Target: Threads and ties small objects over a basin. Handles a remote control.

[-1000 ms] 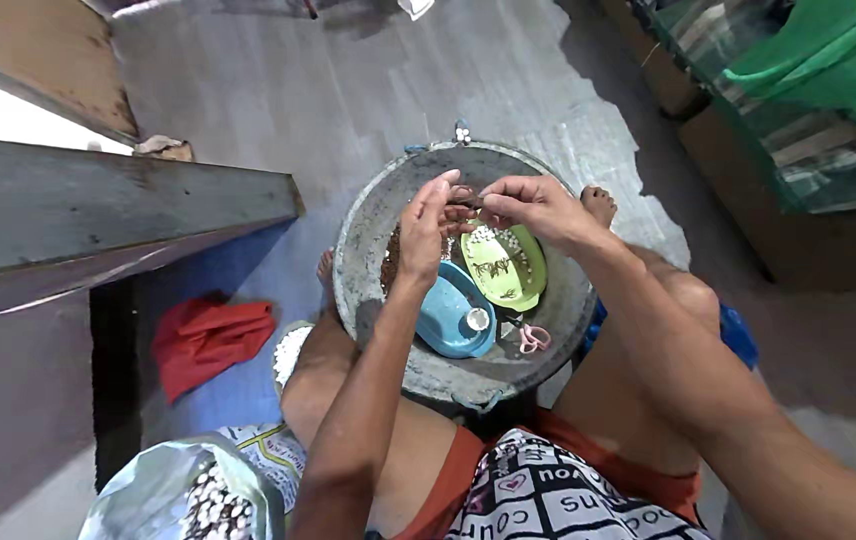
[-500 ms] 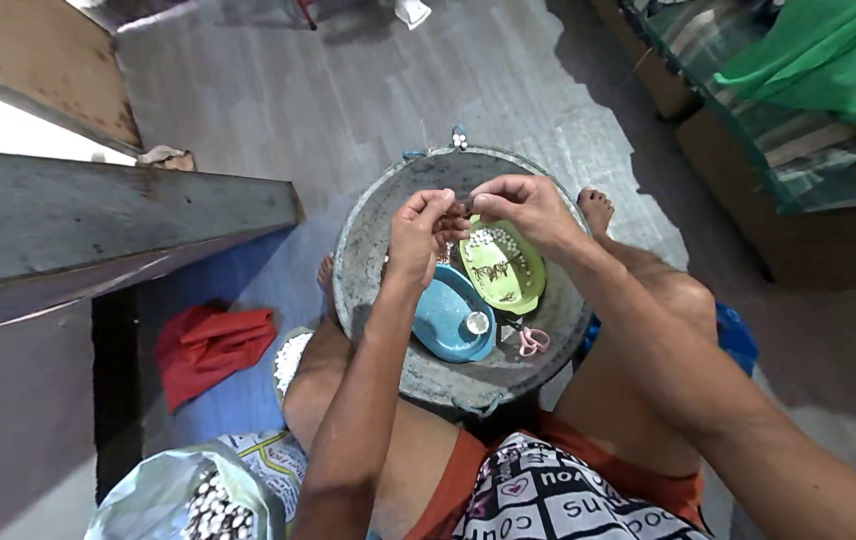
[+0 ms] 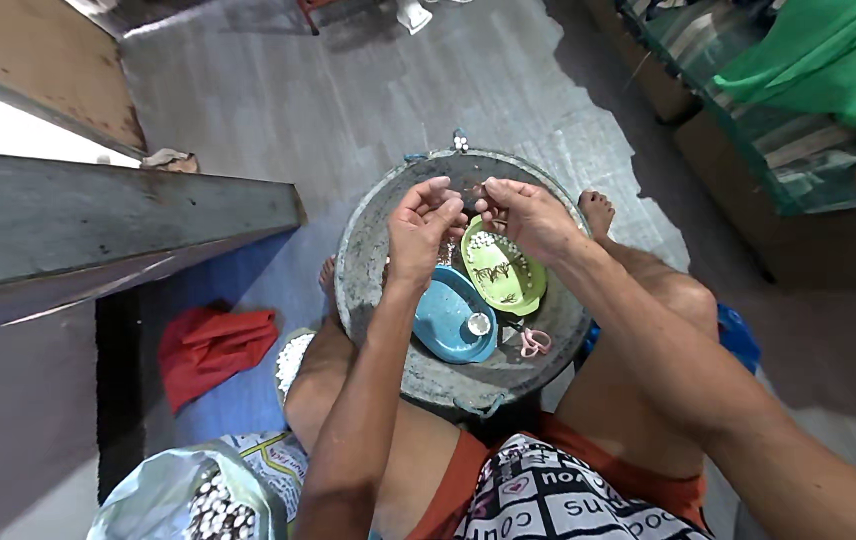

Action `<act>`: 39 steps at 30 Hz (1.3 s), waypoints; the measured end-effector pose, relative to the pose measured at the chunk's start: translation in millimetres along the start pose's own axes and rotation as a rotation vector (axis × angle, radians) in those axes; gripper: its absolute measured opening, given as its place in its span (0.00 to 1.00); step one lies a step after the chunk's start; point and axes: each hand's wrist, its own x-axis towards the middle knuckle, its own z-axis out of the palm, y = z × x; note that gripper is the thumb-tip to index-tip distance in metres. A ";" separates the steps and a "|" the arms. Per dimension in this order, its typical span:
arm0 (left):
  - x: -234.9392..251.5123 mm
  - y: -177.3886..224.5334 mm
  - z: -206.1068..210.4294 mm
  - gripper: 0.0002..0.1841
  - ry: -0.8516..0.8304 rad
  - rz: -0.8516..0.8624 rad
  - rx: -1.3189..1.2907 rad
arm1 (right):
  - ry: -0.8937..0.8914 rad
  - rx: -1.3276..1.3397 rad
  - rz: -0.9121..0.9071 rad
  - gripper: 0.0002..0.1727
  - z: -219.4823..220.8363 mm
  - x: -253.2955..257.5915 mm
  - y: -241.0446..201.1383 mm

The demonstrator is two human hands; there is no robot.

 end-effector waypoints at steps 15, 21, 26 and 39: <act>0.9 -2.8 -1.8 0.17 -0.036 0.237 0.390 | 0.135 -0.326 -0.202 0.14 8.0 -4.1 10.9; 1.3 -7.6 -4.2 0.04 -0.031 0.298 0.562 | 0.133 -0.515 -0.330 0.11 8.8 -5.9 13.4; -11.6 -2.6 -0.8 0.02 -0.033 0.307 0.771 | 0.142 -0.525 -0.325 0.12 9.2 -6.3 12.2; -14.8 -1.7 0.3 0.04 -0.050 0.263 1.075 | 0.096 -0.965 -0.608 0.09 8.9 -2.2 19.1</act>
